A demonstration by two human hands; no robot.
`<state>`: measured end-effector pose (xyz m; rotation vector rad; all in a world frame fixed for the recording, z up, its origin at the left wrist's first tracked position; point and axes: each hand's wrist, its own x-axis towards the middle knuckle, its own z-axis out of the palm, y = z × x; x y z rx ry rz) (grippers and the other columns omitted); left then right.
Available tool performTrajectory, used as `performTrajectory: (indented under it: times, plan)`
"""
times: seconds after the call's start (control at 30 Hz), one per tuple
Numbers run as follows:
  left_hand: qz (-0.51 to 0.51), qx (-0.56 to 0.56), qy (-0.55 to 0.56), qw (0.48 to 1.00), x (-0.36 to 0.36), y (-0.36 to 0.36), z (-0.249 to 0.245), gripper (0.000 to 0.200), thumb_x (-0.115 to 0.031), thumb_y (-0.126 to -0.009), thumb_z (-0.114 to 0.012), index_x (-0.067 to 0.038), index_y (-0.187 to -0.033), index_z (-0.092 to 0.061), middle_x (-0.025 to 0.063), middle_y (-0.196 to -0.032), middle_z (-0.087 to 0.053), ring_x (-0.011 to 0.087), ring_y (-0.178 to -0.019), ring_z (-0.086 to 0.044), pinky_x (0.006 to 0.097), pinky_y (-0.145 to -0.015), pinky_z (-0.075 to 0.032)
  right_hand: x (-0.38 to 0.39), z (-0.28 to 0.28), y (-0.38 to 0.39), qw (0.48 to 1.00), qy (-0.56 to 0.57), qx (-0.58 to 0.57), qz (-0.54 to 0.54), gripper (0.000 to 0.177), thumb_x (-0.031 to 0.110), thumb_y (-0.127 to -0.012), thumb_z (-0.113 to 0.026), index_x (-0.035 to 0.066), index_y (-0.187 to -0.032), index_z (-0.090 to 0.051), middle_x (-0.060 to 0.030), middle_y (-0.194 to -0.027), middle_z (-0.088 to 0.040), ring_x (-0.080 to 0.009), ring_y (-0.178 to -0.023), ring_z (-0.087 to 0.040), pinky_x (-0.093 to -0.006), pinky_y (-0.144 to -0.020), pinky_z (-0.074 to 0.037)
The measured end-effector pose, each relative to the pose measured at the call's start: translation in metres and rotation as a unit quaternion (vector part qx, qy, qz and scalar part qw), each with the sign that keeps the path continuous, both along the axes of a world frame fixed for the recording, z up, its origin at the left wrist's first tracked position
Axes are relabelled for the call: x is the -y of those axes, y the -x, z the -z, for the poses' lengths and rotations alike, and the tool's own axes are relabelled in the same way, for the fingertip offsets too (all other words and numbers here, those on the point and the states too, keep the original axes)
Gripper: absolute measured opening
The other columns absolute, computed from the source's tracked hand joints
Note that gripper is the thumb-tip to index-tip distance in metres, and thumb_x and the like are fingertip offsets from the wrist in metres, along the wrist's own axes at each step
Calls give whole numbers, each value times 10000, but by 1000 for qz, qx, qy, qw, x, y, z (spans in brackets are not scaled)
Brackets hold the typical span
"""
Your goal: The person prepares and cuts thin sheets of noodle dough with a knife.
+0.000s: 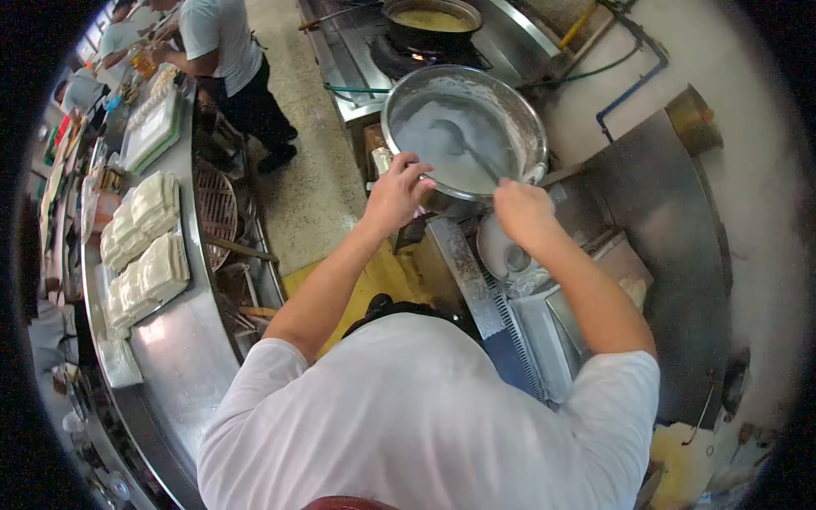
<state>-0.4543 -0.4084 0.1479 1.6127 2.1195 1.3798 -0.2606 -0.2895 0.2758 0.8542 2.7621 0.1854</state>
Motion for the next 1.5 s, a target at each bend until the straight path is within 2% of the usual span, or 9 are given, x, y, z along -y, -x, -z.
performTrajectory:
  times: [0.27, 0.47, 0.57, 0.7, 0.8, 1.0, 1.27, 1.37, 1.5]
  plan:
    - [-23, -12, -41, 999, -1, 6, 13, 296, -314, -915, -685, -121, -1139, -686, 92, -1207, -577, 326, -1016, -646, 450, -847, -522, -5, -91, 16, 986, 93, 141, -11, 197, 62, -807, -630, -41, -960, -699, -260, -1001, -688, -425, -978, -662, -474, -866, -539]
    - [3, 14, -64, 998, 2, 3, 7, 289, -339, -907, -679, -87, -1048, -683, 113, -1135, -566, 339, -979, -637, 451, -843, -513, -4, -2, 3, 1000, 8, 6, 29, 199, 108, -860, -627, -6, -1012, -684, -253, -989, -695, -425, -973, -671, -492, -863, -542]
    - [10, 1, -31, 999, 5, 5, 3, 297, -321, -912, -681, -95, -1104, -679, 103, -1178, -559, 344, -994, -638, 459, -839, -509, -29, -4, -9, 996, -24, 82, 26, 198, 117, -874, -608, 6, -1024, -674, -241, -998, -692, -426, -994, -668, -506, -874, -538]
    - [9, 5, -7, 1000, 5, 4, -1, 292, -321, -914, -678, -96, -1099, -682, 103, -1170, -562, 346, -994, -638, 459, -839, -509, -15, -74, 1, 992, 36, 123, -3, 241, 135, -850, -650, -11, -1039, -682, -253, -1039, -673, -427, -1031, -645, -498, -895, -523]
    - [16, 14, -17, 1000, 5, 4, 1, 281, -320, -915, -677, -104, -1095, -687, 97, -1171, -571, 338, -1003, -639, 456, -838, -509, -16, -76, 5, 987, 106, 115, -47, 269, 153, -871, -640, 0, -1089, -677, -250, -1040, -669, -429, -1021, -642, -510, -891, -517]
    - [-28, -47, -4, 999, -3, 3, 13, 302, -362, -917, -669, -140, -1120, -699, 80, -1223, -591, 321, -1031, -646, 438, -849, -530, -34, 3, -13, 999, -3, 37, 13, 191, 87, -860, -591, -12, -998, -678, -240, -977, -691, -415, -978, -670, -499, -850, -539]
    - [-12, 7, 10, 1000, -3, -2, -1, 282, -326, -910, -680, -123, -1104, -702, 81, -1206, -589, 319, -1000, -654, 427, -847, -525, -35, -68, 4, 987, 114, 115, -4, 248, 179, -852, -665, -19, -985, -732, -273, -927, -697, -423, -921, -681, -481, -850, -538]
    - [-4, 28, 0, 1000, -3, -3, -2, 272, -313, -901, -694, -112, -1084, -702, 88, -1181, -601, 328, -993, -652, 436, -820, -525, -50, -12, -1, 991, 126, 10, 54, 299, 193, -861, -674, -17, -1069, -712, -276, -929, -699, -412, -926, -690, -467, -847, -536]
    - [7, 22, 1, 1000, -2, -2, -3, 275, -310, -903, -700, -109, -1091, -701, 105, -1178, -600, 339, -960, -654, 440, -809, -521, -44, -18, -21, 968, 177, -20, 179, 357, 230, -886, -648, -47, -1110, -684, -273, -1062, -692, -422, -1024, -667, -465, -896, -524]
